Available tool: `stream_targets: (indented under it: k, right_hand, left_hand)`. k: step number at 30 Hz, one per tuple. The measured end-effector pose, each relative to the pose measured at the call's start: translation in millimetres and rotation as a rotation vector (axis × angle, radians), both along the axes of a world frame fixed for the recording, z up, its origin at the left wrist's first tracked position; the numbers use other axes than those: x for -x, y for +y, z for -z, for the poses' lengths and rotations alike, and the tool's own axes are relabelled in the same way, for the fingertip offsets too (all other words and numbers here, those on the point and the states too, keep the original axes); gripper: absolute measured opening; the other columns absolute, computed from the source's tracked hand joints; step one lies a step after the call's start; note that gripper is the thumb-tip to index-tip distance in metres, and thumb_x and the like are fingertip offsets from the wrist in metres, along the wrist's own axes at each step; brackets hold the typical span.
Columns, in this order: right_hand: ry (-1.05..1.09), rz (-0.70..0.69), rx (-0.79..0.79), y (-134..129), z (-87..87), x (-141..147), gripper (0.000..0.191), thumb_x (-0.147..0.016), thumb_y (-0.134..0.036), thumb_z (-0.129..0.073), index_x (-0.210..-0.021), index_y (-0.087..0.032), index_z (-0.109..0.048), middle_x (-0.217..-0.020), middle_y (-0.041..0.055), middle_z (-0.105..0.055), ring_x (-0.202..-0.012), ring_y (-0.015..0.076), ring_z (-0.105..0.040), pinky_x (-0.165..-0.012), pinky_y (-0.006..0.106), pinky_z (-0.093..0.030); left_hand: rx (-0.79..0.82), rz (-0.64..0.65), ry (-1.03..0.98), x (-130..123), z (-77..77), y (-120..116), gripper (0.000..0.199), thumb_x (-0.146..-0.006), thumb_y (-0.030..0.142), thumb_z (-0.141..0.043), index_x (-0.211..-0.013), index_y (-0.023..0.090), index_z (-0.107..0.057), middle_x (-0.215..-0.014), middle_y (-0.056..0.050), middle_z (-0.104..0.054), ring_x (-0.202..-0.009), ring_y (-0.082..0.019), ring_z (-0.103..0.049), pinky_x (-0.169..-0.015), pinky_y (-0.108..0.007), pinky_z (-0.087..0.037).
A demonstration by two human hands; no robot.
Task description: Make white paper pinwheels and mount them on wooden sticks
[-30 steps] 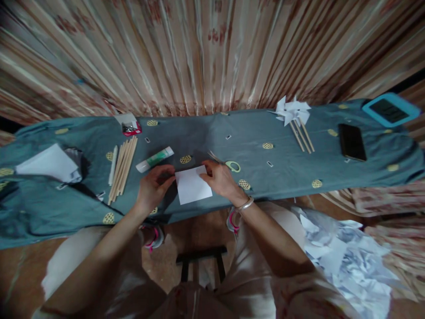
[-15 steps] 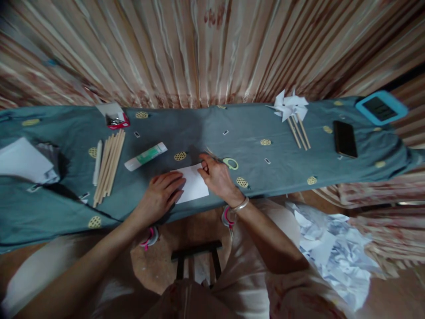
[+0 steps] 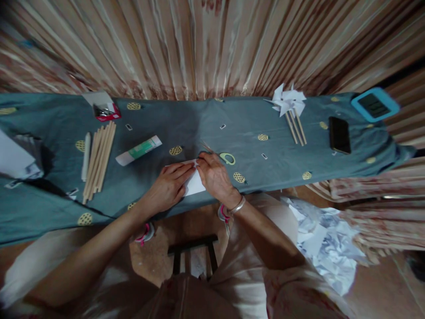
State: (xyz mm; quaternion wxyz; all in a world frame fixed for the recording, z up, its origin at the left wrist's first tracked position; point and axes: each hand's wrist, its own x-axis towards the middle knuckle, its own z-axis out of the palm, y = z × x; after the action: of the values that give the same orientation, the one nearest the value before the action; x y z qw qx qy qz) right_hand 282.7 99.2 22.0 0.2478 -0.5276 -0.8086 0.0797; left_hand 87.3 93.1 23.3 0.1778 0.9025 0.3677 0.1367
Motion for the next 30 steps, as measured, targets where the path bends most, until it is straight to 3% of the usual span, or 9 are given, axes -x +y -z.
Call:
stream_targets:
  k: [8,20,24,27,30]
  right_hand:
    - [0.008,-0.069,0.055,-8.2,-2.4,-9.8,0.029,-0.099,-0.019,-0.044,-0.105,-0.014,-0.072,-0.123,0.0147,-0.068,-0.112,0.0264,-0.063,-0.104,0.046,-0.052]
    - [0.016,-0.165,0.134,-45.1,-16.0,-22.0,0.029,-0.098,-0.017,-0.043,-0.101,-0.014,-0.071,-0.125,0.0159,-0.068,-0.113,0.0282,-0.062,-0.102,0.049,-0.053]
    - [0.056,-0.203,0.177,-51.2,-22.4,-26.7,0.025,-0.095,-0.015,-0.046,-0.097,-0.016,-0.071,-0.123,0.014,-0.069,-0.113,0.0264,-0.063,-0.1,0.046,-0.054]
    - [0.152,-0.173,0.206,-49.8,-25.0,-32.4,0.023,-0.091,-0.014,-0.05,-0.082,-0.02,-0.071,-0.117,0.0097,-0.072,-0.107,0.0229,-0.068,-0.098,0.043,-0.055]
    - [0.182,-0.089,0.184,-45.4,-22.1,-35.3,0.021,-0.092,-0.018,-0.051,-0.095,-0.02,-0.072,-0.123,0.01,-0.07,-0.114,0.0237,-0.067,-0.103,0.044,-0.053]
  left_hand:
    - [0.014,-0.004,-0.021,-0.1,1.0,1.6,0.055,-0.088,0.015,-0.045,-0.142,0.008,-0.052,-0.148,-0.017,-0.054,-0.133,-0.033,-0.047,-0.107,-0.052,-0.04]
    - [0.0,-0.011,-0.05,-0.7,3.7,1.3,0.051,-0.094,0.027,-0.044,-0.14,0.008,-0.054,-0.147,-0.018,-0.054,-0.131,-0.034,-0.048,-0.105,-0.052,-0.041]
    - [0.01,0.004,-0.045,0.7,4.0,1.5,0.059,-0.095,0.044,-0.051,-0.143,0.01,-0.051,-0.15,-0.018,-0.051,-0.132,-0.036,-0.046,-0.107,-0.053,-0.038]
    - [0.017,0.011,-0.026,1.8,3.3,1.6,0.071,-0.09,0.056,-0.058,-0.145,0.012,-0.049,-0.15,-0.019,-0.05,-0.132,-0.038,-0.045,-0.106,-0.054,-0.038]
    - [0.013,0.017,-0.012,2.2,3.0,1.5,0.072,-0.09,0.056,-0.058,-0.146,0.012,-0.047,-0.15,-0.019,-0.05,-0.133,-0.038,-0.044,-0.106,-0.054,-0.038]
